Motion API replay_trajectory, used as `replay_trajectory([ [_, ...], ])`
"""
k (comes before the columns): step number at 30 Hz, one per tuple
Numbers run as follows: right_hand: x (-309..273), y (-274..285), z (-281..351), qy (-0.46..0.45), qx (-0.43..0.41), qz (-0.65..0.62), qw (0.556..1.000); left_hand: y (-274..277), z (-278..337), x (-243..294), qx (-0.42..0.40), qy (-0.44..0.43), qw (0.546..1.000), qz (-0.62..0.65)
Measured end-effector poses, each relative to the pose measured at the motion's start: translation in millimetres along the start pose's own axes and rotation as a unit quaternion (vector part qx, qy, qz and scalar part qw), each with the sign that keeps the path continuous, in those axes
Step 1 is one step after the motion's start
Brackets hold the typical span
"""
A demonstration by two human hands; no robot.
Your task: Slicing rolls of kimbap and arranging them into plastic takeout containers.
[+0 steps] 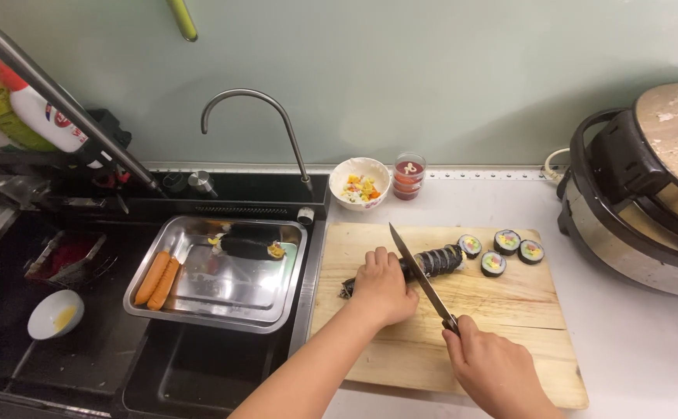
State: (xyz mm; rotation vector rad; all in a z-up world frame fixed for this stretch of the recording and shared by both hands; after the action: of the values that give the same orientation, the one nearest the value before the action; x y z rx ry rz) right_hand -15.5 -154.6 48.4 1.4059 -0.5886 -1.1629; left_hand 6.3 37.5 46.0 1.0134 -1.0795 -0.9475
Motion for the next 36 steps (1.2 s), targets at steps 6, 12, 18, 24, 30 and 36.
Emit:
replay_trajectory([
  [6,-2.4,-5.8,1.9,-0.003,0.003,0.033,0.999,-26.6,-13.2,-5.3,0.015,0.005,0.999,-0.050],
  [12,-18.5,-3.9,-34.4,0.006,0.017,0.016,1.000,-35.0,-15.8,-5.5,0.053,-0.014,0.994,-0.094],
  [18,-20.7,-2.6,-38.4,0.032,0.001,0.025,0.999,-29.5,-14.0,-0.7,0.037,0.001,0.994,-0.101],
  [24,0.1,-15.0,-15.5,-0.013,-0.049,0.026,0.998,-33.1,-16.8,-0.1,0.009,0.013,0.994,-0.108],
  [30,-31.5,-0.6,-41.7,-0.011,-0.084,-0.014,0.996,-53.6,-26.5,-6.5,0.050,0.012,0.992,-0.116],
  [36,2.8,-28.5,-28.4,0.000,-0.080,0.019,0.997,-52.3,-30.6,-11.0,0.057,0.017,0.993,-0.104],
])
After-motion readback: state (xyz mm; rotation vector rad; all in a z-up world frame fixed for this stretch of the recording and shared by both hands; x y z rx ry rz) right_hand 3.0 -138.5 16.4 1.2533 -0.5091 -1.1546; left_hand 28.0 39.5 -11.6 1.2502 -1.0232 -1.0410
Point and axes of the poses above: each hand's wrist, its own z-axis away from the middle knuckle, its own y-axis out of the back of the hand, x = y × z, the point moved 5 cm from there along -z, towards the middle knuckle, and after that the axes turned 6 degrees about -z, right-handed, at the moved point
